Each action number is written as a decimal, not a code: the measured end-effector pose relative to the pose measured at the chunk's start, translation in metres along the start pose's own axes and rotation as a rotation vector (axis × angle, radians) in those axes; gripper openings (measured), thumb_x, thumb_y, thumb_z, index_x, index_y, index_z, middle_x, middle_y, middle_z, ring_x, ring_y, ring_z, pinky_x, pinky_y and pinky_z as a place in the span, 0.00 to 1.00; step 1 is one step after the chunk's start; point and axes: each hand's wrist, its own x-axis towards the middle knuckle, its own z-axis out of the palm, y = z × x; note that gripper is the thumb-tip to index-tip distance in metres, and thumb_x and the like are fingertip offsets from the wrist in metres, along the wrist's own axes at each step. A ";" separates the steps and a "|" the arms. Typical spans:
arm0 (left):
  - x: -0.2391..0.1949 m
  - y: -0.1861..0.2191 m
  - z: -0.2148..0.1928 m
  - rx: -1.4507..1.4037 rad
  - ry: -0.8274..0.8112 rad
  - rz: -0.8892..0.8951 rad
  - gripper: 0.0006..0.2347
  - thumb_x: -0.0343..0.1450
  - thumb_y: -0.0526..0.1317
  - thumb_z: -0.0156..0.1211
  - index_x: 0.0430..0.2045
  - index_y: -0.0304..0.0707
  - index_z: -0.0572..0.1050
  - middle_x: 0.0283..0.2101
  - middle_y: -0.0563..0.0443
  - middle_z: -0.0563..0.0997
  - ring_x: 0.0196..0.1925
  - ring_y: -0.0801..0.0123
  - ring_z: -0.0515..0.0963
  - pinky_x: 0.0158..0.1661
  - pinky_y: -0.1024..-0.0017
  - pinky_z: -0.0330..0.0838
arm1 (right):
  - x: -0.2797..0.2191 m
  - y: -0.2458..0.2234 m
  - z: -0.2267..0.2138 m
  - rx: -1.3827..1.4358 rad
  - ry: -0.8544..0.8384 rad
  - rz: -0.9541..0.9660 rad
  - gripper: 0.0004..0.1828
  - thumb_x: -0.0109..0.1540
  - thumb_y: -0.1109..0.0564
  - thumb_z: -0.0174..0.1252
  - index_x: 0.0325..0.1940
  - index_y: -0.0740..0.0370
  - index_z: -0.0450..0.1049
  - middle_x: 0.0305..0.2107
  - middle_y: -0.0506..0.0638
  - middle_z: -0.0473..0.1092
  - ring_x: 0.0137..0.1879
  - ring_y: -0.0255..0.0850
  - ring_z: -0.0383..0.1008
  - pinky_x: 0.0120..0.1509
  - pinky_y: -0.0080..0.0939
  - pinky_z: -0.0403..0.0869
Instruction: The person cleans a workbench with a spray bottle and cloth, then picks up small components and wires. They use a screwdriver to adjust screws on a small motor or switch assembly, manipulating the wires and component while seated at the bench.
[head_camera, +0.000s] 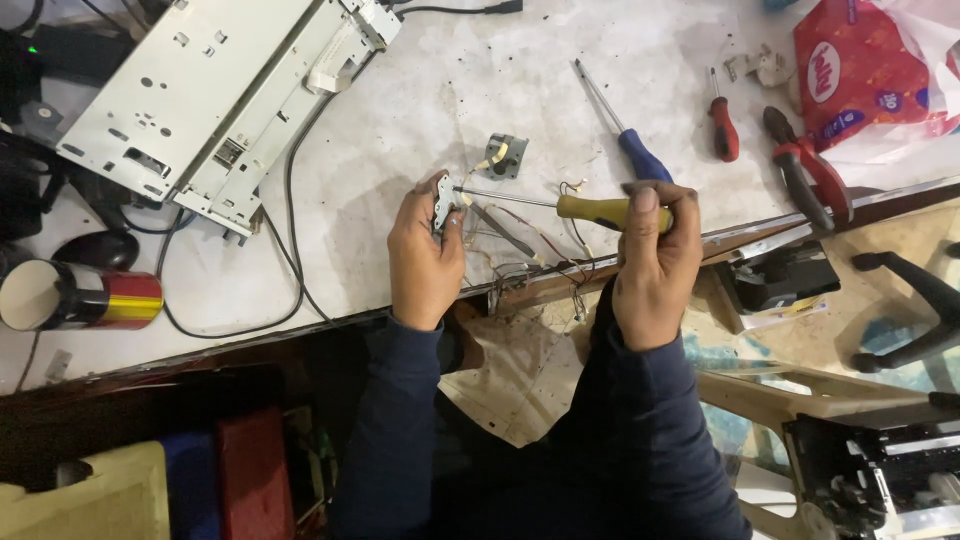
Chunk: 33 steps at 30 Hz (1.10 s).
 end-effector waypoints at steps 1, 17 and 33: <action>0.000 0.000 0.000 0.000 0.001 0.002 0.17 0.74 0.25 0.57 0.58 0.20 0.71 0.47 0.27 0.76 0.55 0.29 0.77 0.55 0.44 0.73 | 0.002 -0.011 0.003 0.011 -0.001 -0.006 0.13 0.75 0.56 0.48 0.51 0.71 0.70 0.31 0.54 0.67 0.28 0.34 0.66 0.36 0.34 0.69; -0.001 0.006 -0.001 0.003 0.000 -0.008 0.16 0.74 0.27 0.57 0.57 0.18 0.71 0.47 0.26 0.77 0.55 0.27 0.76 0.56 0.44 0.71 | 0.004 -0.019 0.003 -0.009 -0.005 0.039 0.14 0.76 0.56 0.46 0.51 0.71 0.72 0.17 0.46 0.59 0.21 0.32 0.61 0.29 0.29 0.63; 0.000 0.006 -0.001 0.001 -0.005 -0.019 0.16 0.74 0.26 0.57 0.58 0.18 0.71 0.47 0.25 0.77 0.55 0.27 0.76 0.58 0.43 0.71 | -0.006 -0.007 0.002 0.050 0.031 0.099 0.15 0.74 0.54 0.47 0.50 0.69 0.72 0.20 0.52 0.64 0.19 0.34 0.63 0.27 0.32 0.64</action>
